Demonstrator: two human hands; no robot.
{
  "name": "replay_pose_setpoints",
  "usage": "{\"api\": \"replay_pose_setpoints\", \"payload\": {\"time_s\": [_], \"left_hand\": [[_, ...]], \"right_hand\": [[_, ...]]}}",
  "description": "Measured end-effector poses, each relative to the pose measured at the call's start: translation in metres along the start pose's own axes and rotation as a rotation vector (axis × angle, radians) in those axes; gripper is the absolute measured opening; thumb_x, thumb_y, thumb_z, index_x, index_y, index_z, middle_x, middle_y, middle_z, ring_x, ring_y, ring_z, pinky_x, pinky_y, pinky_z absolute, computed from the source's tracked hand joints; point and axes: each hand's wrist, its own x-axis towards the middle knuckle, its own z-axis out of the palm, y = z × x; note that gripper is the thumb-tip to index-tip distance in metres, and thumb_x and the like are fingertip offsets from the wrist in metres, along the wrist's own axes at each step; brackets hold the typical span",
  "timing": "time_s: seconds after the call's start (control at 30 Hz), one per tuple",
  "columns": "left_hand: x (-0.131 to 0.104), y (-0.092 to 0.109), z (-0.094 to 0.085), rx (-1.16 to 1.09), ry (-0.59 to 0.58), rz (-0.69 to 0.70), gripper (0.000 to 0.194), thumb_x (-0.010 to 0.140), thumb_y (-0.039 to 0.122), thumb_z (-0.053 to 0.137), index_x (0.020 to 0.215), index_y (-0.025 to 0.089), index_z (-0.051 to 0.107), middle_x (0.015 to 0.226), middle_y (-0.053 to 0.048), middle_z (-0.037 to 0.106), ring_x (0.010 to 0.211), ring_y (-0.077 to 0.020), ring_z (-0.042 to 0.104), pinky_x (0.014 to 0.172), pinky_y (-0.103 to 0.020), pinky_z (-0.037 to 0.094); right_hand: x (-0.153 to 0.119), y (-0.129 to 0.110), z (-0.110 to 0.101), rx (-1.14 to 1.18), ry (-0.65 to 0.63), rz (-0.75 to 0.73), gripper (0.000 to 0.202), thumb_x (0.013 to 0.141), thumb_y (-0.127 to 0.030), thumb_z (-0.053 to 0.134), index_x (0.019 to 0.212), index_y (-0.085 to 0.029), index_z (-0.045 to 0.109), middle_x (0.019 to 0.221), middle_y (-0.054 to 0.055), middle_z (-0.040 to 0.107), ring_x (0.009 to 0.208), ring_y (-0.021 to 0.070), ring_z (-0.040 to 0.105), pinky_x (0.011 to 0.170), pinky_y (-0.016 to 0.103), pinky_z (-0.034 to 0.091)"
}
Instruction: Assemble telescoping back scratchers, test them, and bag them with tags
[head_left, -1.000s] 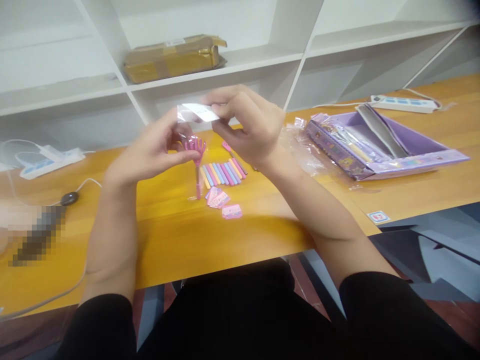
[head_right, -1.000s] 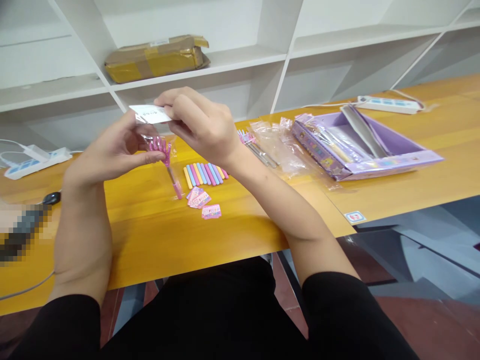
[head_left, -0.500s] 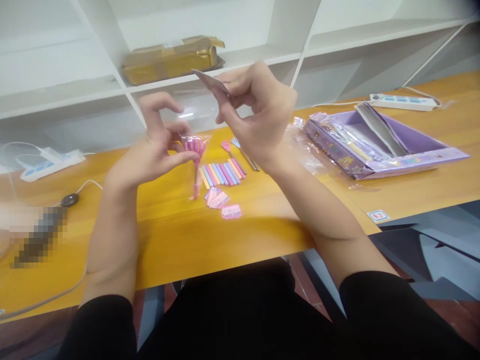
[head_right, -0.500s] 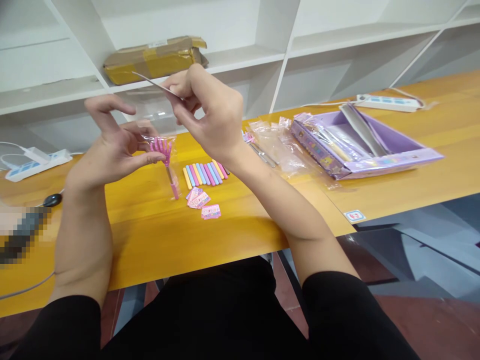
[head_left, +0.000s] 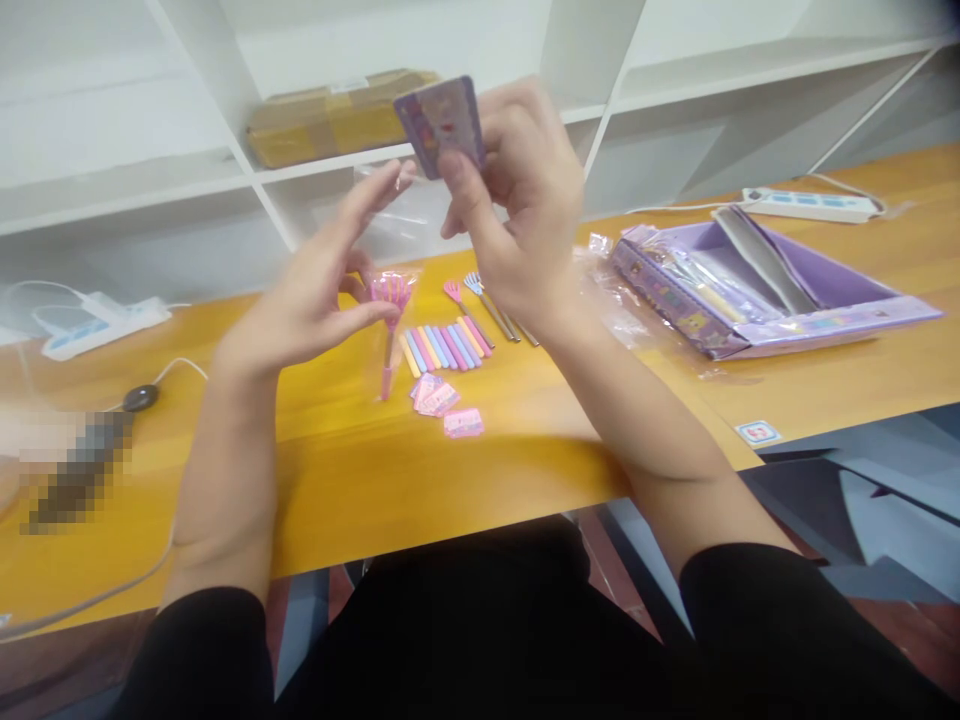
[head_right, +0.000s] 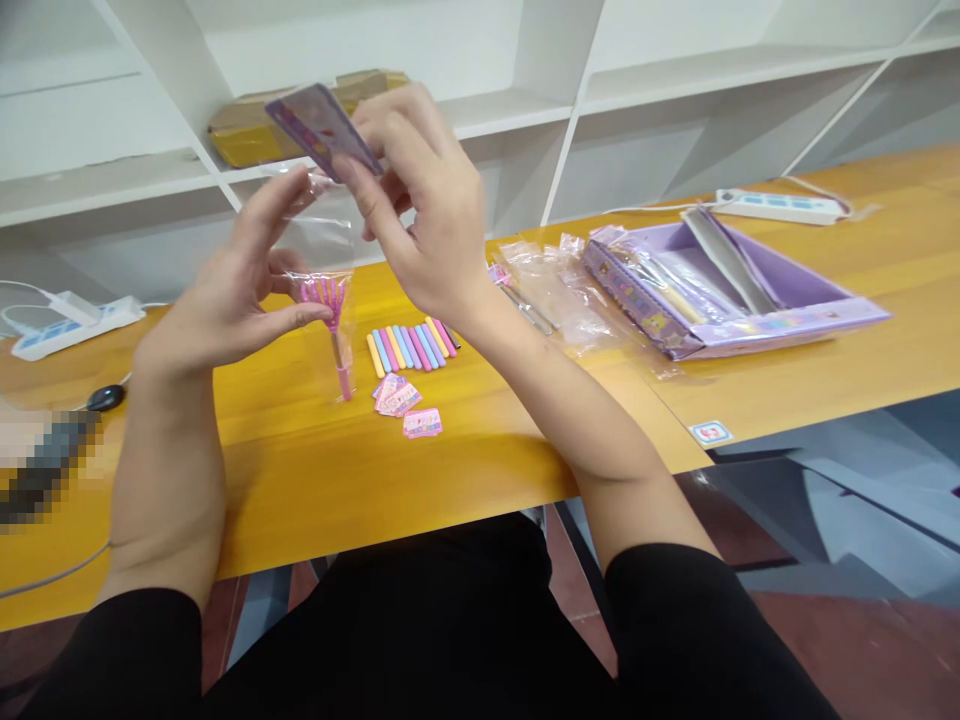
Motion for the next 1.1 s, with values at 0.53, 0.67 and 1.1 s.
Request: {"api": "replay_pose_setpoints", "payload": {"time_s": [0.53, 0.67, 1.1], "left_hand": [[0.001, -0.006, 0.002, -0.078, 0.020, -0.058, 0.097, 0.084, 0.046, 0.102, 0.168, 0.045, 0.053, 0.180, -0.005, 0.054, 0.174, -0.0431, 0.039, 0.096, -0.041, 0.066], [0.001, -0.007, 0.002, -0.081, 0.002, -0.074, 0.093, 0.085, 0.049, 0.102, 0.166, 0.041, 0.056, 0.177, -0.007, 0.057, 0.173, -0.0432, 0.042, 0.094, -0.039, 0.067], [0.019, -0.056, 0.002, -0.004, -0.025, 0.345, 0.124, 0.083, 0.054, 0.099, 0.181, 0.064, 0.024, 0.196, 0.003, 0.021, 0.183, -0.0513, 0.021, 0.070, -0.041, 0.074]], "right_hand": [[0.003, 0.025, 0.005, 0.183, -0.186, 0.088, 0.018, 0.122, -0.048, 0.056, 0.130, -0.033, 0.054, 0.133, 0.003, 0.076, 0.097, 0.0160, 0.079, 0.093, 0.027, 0.069], [0.003, 0.032, 0.010, 0.272, -0.161, 0.040, 0.028, 0.121, -0.056, 0.061, 0.129, -0.033, 0.048, 0.127, 0.000, 0.073, 0.094, 0.0126, 0.076, 0.089, 0.025, 0.068], [0.010, 0.022, 0.019, 0.625, -0.010, -0.019, 0.023, 0.106, -0.029, 0.078, 0.106, -0.030, 0.055, 0.100, -0.003, 0.066, 0.077, 0.0138, 0.072, 0.074, 0.030, 0.062]]}}
